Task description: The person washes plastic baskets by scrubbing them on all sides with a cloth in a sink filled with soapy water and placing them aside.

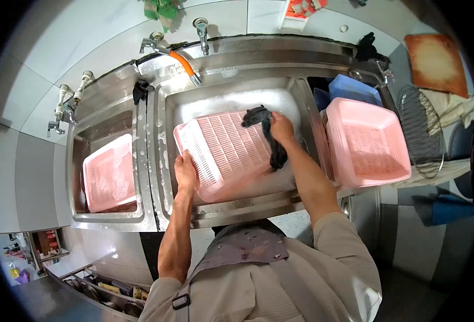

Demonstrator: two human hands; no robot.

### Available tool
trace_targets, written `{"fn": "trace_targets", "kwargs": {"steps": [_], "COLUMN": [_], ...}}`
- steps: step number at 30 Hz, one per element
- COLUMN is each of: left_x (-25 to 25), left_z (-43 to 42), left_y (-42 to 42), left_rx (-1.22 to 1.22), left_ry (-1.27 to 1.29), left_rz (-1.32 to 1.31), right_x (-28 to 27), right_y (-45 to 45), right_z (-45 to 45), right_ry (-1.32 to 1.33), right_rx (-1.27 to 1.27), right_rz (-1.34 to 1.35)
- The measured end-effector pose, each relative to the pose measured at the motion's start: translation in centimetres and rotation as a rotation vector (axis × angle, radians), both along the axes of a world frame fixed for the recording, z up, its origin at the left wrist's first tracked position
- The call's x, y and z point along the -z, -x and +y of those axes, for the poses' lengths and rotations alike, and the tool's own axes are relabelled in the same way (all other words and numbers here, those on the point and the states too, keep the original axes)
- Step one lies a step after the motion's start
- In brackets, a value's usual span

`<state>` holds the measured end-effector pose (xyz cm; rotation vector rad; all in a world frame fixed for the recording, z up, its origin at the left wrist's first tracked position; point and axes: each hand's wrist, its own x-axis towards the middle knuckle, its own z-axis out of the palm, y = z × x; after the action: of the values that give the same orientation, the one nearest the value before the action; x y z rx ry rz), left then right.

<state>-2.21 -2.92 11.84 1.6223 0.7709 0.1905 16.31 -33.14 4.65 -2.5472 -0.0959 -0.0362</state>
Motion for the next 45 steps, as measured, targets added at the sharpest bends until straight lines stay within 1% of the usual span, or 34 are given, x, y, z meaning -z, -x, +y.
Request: {"fn": "trace_targets", "kwargs": {"steps": [3, 5, 6, 7, 9, 10, 11, 12, 13, 14, 15, 16, 17, 18, 19, 21, 22, 23, 24, 26, 27, 29, 30, 32, 33, 35, 37, 38, 39, 40, 41, 43, 44, 45], "left_x": [-1.6, -1.6, -1.3, -2.5, -4.9, -5.2, -4.9, -4.1, -3.9, -4.9, -5.3, -5.7, -6.0, -6.1, -6.3, -6.7, -7.9, -8.5, -8.9, -8.8, -8.8, -8.6, -8.3, -8.8, -8.9, -7.9, -7.1, -7.5, -6.9, -6.1, -5.4, -4.8, -3.8, -3.2], "left_z": [0.1, 1.1, 1.4, 1.4, 1.4, 1.5, 1.9, 2.5, 3.1, 2.6, 2.6, 2.7, 2.7, 2.6, 2.5, 2.1, 1.3, 0.8, 0.3, -0.1, -0.2, -0.2, -0.2, -0.2, -0.1, 0.3, 0.7, 0.6, 0.7, 1.0, 1.2, 1.4, 2.0, 2.2], "left_y": [-0.3, -0.1, 0.0, 0.1, 0.7, 0.7, 0.4, 0.6, 0.9, 1.0, 1.2, 1.0, 1.0, 1.1, 1.0, 0.5, 0.6, 0.4, 0.3, -0.1, -0.2, 0.0, 0.1, 0.5, 0.8, 1.1, 1.4, 1.6, 1.4, 1.4, 1.4, 1.4, 1.2, 1.2], "left_rx": [0.037, 0.027, -0.040, -0.047, 0.047, 0.053, 0.041, 0.071, 0.099, 0.069, 0.060, 0.084, 0.109, 0.105, 0.143, 0.224, 0.247, 0.252, 0.276, 0.323, 0.330, 0.319, 0.324, 0.322, 0.325, 0.312, 0.251, 0.237, 0.239, 0.225, 0.212, 0.191, 0.187, 0.183], "left_ry": [-0.020, -0.059, 0.026, 0.023, -0.036, -0.079, -0.084, -0.083, -0.085, -0.132, -0.143, -0.087, -0.028, -0.029, -0.042, -0.069, -0.089, -0.087, -0.115, -0.199, -0.198, -0.322, -0.254, -0.249, -0.249, -0.191, -0.080, -0.154, -0.153, -0.102, -0.053, -0.060, -0.070, -0.077], "left_rz": [0.055, 0.033, -0.012, -0.015, -0.007, -0.002, -0.014, -0.024, -0.034, -0.136, -0.143, -0.207, -0.267, -0.278, -0.276, -0.276, -0.294, -0.302, -0.285, -0.300, -0.299, -0.317, -0.319, -0.296, -0.268, -0.287, -0.254, -0.229, -0.225, -0.205, -0.187, -0.151, -0.154, -0.154], "right_x": [1.9, 5.0, 5.4, 5.5, 5.9, 7.1, 9.2, 2.9, -4.7, -5.6, -6.5, -8.3, -10.0, -12.0, -14.6, -20.2, -21.3, -22.3, -23.3, -26.8, -28.1, -25.6, -24.6, -23.2, -22.5, -20.7, -13.4, -11.8, -10.5, -8.8, -7.1, -4.3, -3.2, -2.4], "right_y": [-1.9, -2.2, -1.2, -0.5, 0.4, -0.4, -1.9, -0.3, 1.7, 1.3, 0.6, 0.3, 0.3, 0.6, 1.3, 2.8, 3.9, 4.3, 4.9, 7.0, 7.8, 7.0, 6.3, 4.1, 3.5, 2.3, -0.8, -1.0, -1.2, -1.6, -1.9, -2.4, -2.6, -2.3], "right_z": [-3.1, -5.6, -5.4, -4.7, -3.0, -2.8, -2.8, -1.8, -0.4, -0.2, 0.1, 0.8, 1.3, 1.7, 2.2, 4.4, 5.8, 7.1, 8.4, 10.9, 12.0, 13.8, 13.7, 13.1, 12.4, 9.9, 7.3, 6.2, 5.1, 4.1, 3.0, 1.0, 0.0, -1.1], "right_ry": [0.029, 0.082, 0.035, 0.033, -0.683, -0.686, -0.724, -0.711, -0.701, -0.687, -0.675, -0.682, -0.575, -0.464, -0.463, -0.334, -0.438, -0.449, -0.459, -0.362, -0.260, -0.112, -0.111, -0.254, -0.253, -0.249, -0.289, -0.290, -0.287, -0.303, -0.305, -0.435, -0.437, -0.476], "right_rx": [0.114, 0.073, 0.131, 0.124, 0.541, 0.530, 0.464, 0.348, 0.235, 0.183, 0.132, 0.119, 0.045, -0.024, -0.027, -0.297, -0.376, -0.457, -0.535, -0.703, -0.746, -0.810, -0.803, -0.791, -0.791, -0.565, -0.482, -0.400, -0.319, -0.255, -0.248, -0.057, -0.050, 0.134], "right_rz": [0.194, 0.245, 0.306, 0.304, 0.712, 0.707, 0.562, 0.505, 0.443, 0.354, 0.257, 0.244, 0.102, -0.036, -0.047, -0.112, -0.313, -0.374, -0.431, -0.401, -0.391, -0.506, -0.498, -0.352, -0.346, 0.164, 0.246, 0.283, 0.319, 0.377, 0.386, 0.632, 0.636, 0.761]}}
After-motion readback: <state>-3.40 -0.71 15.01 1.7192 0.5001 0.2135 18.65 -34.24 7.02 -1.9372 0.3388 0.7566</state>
